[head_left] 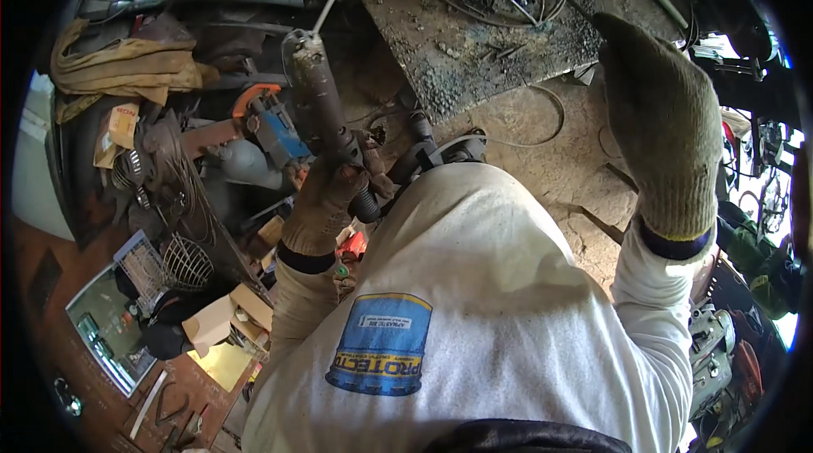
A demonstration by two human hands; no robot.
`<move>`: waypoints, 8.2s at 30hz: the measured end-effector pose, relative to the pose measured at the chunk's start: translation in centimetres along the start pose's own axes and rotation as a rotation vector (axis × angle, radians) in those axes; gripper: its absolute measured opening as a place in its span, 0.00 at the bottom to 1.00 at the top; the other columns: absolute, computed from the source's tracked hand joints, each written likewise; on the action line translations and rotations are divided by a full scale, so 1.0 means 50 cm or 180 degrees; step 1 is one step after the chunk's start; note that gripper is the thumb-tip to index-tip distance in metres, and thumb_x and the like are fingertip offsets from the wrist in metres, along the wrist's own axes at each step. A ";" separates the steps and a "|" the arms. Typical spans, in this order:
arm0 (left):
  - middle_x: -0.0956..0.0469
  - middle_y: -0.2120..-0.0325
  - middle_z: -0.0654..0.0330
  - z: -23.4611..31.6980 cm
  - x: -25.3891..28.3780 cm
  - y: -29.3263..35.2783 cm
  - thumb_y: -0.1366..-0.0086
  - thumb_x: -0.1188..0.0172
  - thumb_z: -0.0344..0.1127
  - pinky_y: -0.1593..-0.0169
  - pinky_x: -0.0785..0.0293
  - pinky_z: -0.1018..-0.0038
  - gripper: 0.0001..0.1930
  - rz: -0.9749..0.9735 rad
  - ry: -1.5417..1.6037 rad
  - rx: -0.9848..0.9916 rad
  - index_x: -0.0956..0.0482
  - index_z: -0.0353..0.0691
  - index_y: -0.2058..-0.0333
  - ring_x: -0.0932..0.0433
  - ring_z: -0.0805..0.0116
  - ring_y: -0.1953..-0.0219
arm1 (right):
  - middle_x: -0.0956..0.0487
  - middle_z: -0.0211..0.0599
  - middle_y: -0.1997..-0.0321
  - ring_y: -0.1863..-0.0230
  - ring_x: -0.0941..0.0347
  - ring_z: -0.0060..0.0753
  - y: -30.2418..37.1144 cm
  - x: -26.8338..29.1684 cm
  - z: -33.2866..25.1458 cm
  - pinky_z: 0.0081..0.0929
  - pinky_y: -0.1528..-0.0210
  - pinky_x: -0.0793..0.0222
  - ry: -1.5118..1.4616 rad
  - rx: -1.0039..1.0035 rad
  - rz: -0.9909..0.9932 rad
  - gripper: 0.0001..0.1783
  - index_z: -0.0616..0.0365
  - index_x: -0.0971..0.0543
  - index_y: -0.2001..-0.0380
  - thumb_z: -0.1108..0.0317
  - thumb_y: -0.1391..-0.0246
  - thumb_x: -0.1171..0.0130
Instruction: The person constructs a metal wire cage by welding curved steel rods together, using a hand-held welding torch and holding a welding mask for eye protection.
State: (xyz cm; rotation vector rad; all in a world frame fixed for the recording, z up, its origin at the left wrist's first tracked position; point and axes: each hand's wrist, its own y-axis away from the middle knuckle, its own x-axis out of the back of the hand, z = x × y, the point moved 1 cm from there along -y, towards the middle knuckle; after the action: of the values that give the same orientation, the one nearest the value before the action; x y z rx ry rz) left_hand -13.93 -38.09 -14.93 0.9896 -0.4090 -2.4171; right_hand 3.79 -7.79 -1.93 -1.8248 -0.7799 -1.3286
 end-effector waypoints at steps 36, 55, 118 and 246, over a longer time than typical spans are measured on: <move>0.22 0.71 0.58 0.123 0.087 -0.036 0.42 0.33 0.67 0.61 0.20 0.68 0.35 0.0424 -0.1742 -0.1289 0.28 0.35 0.60 0.20 0.67 0.69 | 0.16 0.37 0.64 0.64 0.18 0.44 -0.009 0.010 -0.049 0.38 0.62 0.22 0.0302 -0.0279 0.0107 0.13 0.45 0.17 0.52 0.64 0.38 0.44; 0.22 0.75 0.60 0.349 0.364 -0.289 0.43 0.33 0.66 0.67 0.22 0.70 0.40 -0.1287 -0.1828 -0.0361 0.29 0.32 0.52 0.20 0.69 0.75 | 0.17 0.43 0.64 0.64 0.19 0.48 -0.030 0.006 -0.124 0.37 0.63 0.22 0.1397 -0.1072 -0.0412 0.13 0.51 0.17 0.53 0.68 0.41 0.43; 0.20 0.79 0.57 0.376 0.376 -0.338 0.38 0.38 0.67 0.67 0.24 0.72 0.34 -0.1637 -0.2468 -0.0380 0.24 0.34 0.65 0.19 0.68 0.75 | 0.15 0.40 0.63 0.61 0.17 0.46 0.004 -0.051 -0.111 0.38 0.59 0.21 0.1064 -0.1415 0.0382 0.12 0.46 0.14 0.58 0.56 0.38 0.41; 0.19 0.68 0.58 0.344 0.414 -0.365 0.31 0.37 0.42 0.61 0.24 0.75 0.17 -0.1501 -0.1898 0.0250 0.24 0.35 0.53 0.20 0.74 0.66 | 0.14 0.36 0.59 0.59 0.17 0.42 -0.004 -0.044 -0.099 0.34 0.56 0.21 0.1568 -0.1181 0.0407 0.13 0.51 0.13 0.60 0.55 0.42 0.34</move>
State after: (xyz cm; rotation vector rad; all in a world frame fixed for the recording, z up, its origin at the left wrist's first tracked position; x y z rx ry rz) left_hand -44.96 -32.68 -22.93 0.3938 -0.5178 -3.1405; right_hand 0.49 -11.94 -3.02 -1.6678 -0.1586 -1.8247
